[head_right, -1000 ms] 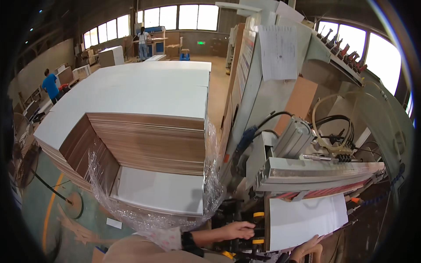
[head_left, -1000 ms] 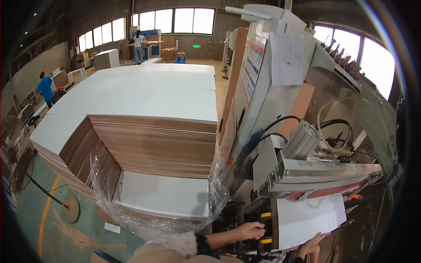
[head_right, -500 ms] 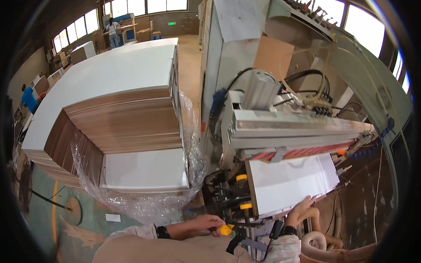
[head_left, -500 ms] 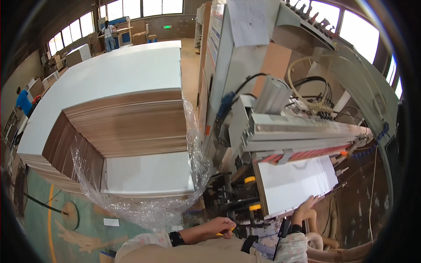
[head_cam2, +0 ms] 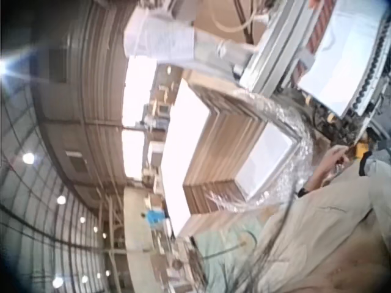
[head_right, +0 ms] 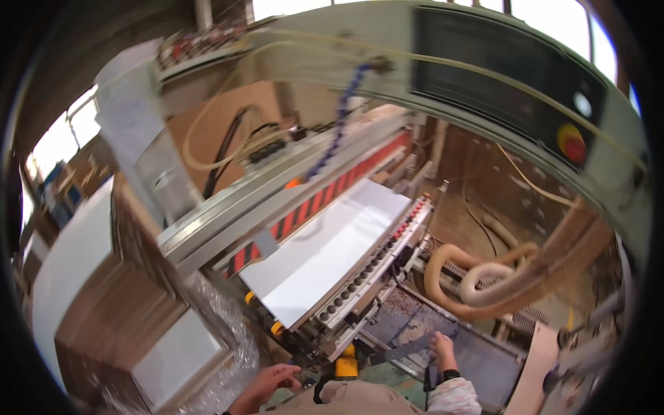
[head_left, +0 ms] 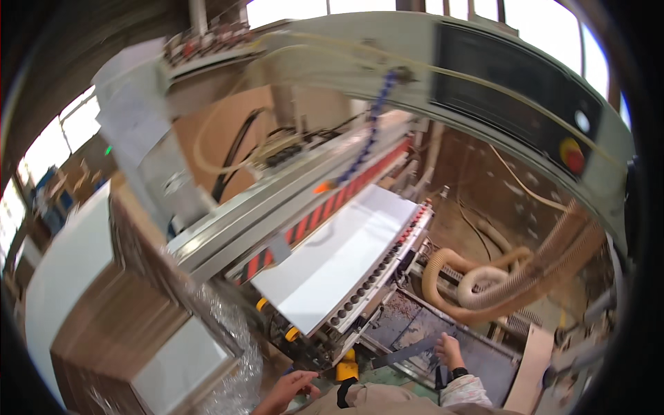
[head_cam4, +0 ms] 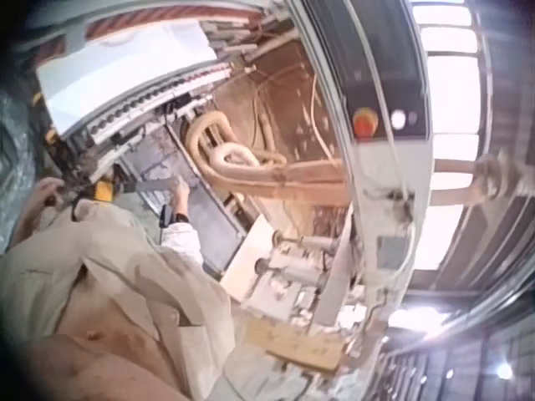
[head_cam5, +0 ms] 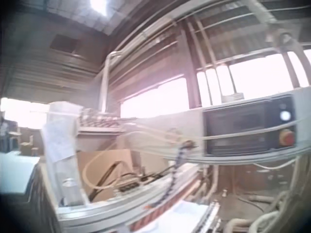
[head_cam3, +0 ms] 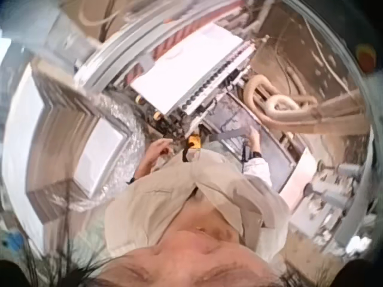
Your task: The person repeatedly picks up white rectangular panels from a stack and feeds them into an edge banding machine. They guide the panels through the machine's rollers and then remove the processed panels to place them on a nearby surface.
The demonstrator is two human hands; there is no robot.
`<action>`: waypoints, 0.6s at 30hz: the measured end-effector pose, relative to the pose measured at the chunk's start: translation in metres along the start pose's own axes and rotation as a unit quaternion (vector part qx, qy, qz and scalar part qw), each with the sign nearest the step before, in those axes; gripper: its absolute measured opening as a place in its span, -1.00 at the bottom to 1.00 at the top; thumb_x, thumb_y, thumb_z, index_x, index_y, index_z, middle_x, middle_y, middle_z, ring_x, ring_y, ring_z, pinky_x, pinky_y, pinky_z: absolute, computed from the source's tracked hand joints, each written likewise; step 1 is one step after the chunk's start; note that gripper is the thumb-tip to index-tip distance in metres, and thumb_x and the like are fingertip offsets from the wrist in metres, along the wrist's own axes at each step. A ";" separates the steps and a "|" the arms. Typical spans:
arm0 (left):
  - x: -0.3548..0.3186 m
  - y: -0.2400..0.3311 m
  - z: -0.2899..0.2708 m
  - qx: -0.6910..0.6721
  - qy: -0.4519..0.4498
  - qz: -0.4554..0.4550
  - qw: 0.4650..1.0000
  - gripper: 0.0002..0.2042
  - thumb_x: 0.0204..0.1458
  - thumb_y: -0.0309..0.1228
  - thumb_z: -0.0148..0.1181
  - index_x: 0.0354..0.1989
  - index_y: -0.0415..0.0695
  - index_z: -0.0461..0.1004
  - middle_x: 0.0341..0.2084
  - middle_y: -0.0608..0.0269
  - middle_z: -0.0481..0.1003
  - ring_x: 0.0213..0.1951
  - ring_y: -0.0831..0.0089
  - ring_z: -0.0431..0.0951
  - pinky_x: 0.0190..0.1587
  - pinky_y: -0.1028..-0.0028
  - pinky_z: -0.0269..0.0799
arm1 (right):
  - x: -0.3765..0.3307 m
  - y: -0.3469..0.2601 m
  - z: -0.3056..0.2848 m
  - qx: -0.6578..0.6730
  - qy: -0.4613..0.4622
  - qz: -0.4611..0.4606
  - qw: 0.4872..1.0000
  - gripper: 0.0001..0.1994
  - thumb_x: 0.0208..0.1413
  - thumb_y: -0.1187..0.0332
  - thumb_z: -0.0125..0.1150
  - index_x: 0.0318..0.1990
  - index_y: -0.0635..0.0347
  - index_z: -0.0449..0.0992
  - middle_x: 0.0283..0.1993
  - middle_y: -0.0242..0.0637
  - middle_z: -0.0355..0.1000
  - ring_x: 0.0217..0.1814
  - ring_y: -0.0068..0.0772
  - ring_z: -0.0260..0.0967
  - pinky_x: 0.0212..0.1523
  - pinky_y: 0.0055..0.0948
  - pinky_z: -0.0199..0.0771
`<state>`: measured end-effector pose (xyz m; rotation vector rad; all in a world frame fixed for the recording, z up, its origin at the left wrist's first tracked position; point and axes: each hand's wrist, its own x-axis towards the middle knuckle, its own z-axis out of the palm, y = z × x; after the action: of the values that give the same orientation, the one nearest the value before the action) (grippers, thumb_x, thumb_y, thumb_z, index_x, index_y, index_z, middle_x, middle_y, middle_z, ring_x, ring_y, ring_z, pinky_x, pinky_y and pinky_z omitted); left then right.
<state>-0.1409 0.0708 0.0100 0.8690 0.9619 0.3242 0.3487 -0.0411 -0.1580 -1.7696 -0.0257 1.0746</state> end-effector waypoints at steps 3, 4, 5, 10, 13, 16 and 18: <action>-0.003 0.035 0.022 0.048 -0.038 0.008 0.998 -0.69 0.15 -0.34 -0.10 -0.02 -0.30 0.30 -0.46 0.19 0.49 -0.32 0.46 0.49 -0.16 0.50 0.36 | -0.009 0.040 -0.059 0.114 0.040 0.020 0.992 -0.67 0.11 0.06 -0.06 -0.07 0.02 0.31 -0.21 -0.31 0.38 -0.30 -0.29 0.35 -0.38 -0.15 0.32; 0.001 0.045 0.025 0.077 -0.060 -0.001 0.995 -0.67 0.15 -0.33 -0.08 -0.01 -0.30 0.29 -0.44 0.19 0.50 -0.29 0.49 0.48 -0.14 0.50 0.35 | -0.009 0.052 -0.071 0.156 0.061 0.016 0.986 -0.65 0.11 0.05 -0.07 -0.05 0.03 0.29 -0.19 -0.29 0.39 -0.29 -0.28 0.36 -0.37 -0.15 0.33; 0.001 0.062 0.036 0.133 -0.073 0.016 0.988 -0.67 0.15 -0.34 -0.07 0.00 -0.30 0.28 -0.43 0.19 0.50 -0.29 0.50 0.48 -0.14 0.51 0.35 | -0.013 0.059 -0.077 0.195 0.086 0.010 0.977 -0.63 0.12 0.04 -0.08 -0.02 0.04 0.27 -0.16 -0.27 0.39 -0.28 -0.26 0.36 -0.35 -0.16 0.33; 0.000 0.150 0.081 0.384 -0.054 0.174 0.905 -0.65 0.07 -0.35 0.05 -0.01 -0.26 0.30 -0.43 0.23 0.52 -0.38 0.55 0.49 -0.26 0.55 0.38 | -0.022 0.062 -0.051 0.224 0.064 0.001 0.972 -0.62 0.10 0.08 -0.06 0.00 0.07 0.25 -0.12 -0.25 0.39 -0.28 -0.28 0.37 -0.34 -0.23 0.37; 0.039 0.212 0.125 0.515 -0.055 0.306 0.799 -0.64 0.00 -0.31 0.15 -0.07 -0.26 0.35 -0.53 0.25 0.52 -0.47 0.51 0.49 -0.36 0.53 0.40 | -0.036 0.061 -0.051 0.235 0.055 -0.011 0.970 -0.64 0.09 0.13 -0.02 -0.03 0.10 0.27 -0.17 -0.24 0.40 -0.29 -0.30 0.37 -0.34 -0.27 0.40; 0.102 0.248 0.153 0.672 -0.010 0.328 0.664 -0.63 -0.04 -0.29 0.16 -0.11 -0.25 0.36 -0.53 0.18 0.50 -0.47 0.30 0.50 -0.35 0.42 0.41 | -0.040 0.062 -0.045 0.231 0.032 -0.020 0.972 -0.65 0.09 0.13 -0.01 -0.06 0.13 0.30 -0.20 -0.23 0.41 -0.32 -0.33 0.39 -0.34 -0.30 0.40; 0.156 0.246 0.137 0.723 0.029 0.317 0.613 -0.58 -0.11 -0.25 0.21 -0.11 -0.24 0.36 -0.44 0.11 0.46 -0.38 0.20 0.48 -0.29 0.34 0.40 | -0.047 0.056 -0.038 0.206 0.001 -0.009 0.979 -0.65 0.09 0.13 -0.01 -0.05 0.14 0.30 -0.18 -0.22 0.41 -0.30 -0.34 0.39 -0.33 -0.32 0.40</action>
<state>0.0892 0.2500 0.1461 2.7658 0.8058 0.0891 0.3207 -0.1179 -0.1670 -1.3930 0.1702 0.9840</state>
